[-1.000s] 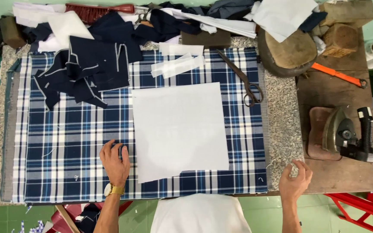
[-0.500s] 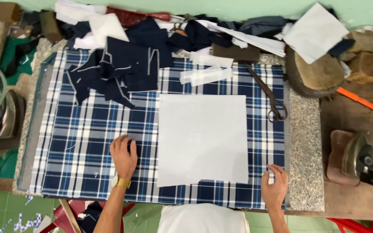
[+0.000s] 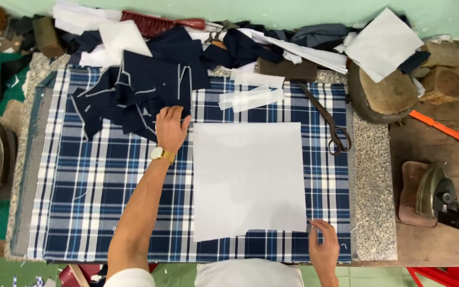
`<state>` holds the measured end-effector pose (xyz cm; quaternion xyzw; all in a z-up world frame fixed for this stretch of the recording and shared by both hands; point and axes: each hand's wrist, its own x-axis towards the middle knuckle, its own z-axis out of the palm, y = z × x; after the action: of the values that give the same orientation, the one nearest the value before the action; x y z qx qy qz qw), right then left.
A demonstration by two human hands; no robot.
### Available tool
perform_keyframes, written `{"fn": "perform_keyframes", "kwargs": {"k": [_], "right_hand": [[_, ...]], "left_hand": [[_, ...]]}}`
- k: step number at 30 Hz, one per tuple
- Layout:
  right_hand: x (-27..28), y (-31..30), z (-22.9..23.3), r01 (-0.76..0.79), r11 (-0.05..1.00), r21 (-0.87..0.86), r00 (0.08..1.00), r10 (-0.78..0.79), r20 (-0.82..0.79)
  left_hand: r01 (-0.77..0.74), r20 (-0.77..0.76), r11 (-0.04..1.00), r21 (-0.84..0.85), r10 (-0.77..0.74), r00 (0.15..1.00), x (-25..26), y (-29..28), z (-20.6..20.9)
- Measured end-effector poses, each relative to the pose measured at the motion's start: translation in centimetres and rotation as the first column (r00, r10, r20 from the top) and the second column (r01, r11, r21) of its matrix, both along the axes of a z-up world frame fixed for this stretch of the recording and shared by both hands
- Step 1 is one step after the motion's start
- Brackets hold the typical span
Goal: The person irons a white fabric piece on a plaid-covered table, then places a dark blue fabric piece on top and cuts it with scissors. The person handles the iron and scissors with both hands and works on a single piece of each fabric type.
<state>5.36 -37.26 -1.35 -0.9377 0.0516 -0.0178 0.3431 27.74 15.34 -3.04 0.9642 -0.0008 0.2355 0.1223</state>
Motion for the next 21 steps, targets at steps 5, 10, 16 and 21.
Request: {"fn": "perform_keyframes", "kwargs": {"k": [5, 10, 16, 21], "right_hand": [[-3.0, -4.2, -2.5, 0.191, 0.974, -0.125, 0.978, -0.199, -0.058], [-5.2, -5.2, -3.1, 0.242, 0.966, -0.095, 0.969, -0.244, -0.02], [-5.6, -6.8, -2.8, 0.255, 0.964, -0.073, 0.96, -0.262, -0.097], [-5.0, -7.6, -1.1, 0.331, 0.943, -0.033, 0.939, -0.332, -0.088]], "left_hand": [[-0.087, -0.045, 0.99, 0.113, 0.093, 0.995, 5.7, -1.1, -0.9], [-0.311, -0.048, 0.878, 0.365, 0.351, 0.935, 8.5, -2.4, -2.1], [-0.358, -0.286, 0.88, 0.313, 0.447, 0.848, 10.8, 1.1, -0.4], [-0.469, -0.459, 0.874, 0.131, 0.472, 0.752, 11.3, 10.3, 4.4]]}}
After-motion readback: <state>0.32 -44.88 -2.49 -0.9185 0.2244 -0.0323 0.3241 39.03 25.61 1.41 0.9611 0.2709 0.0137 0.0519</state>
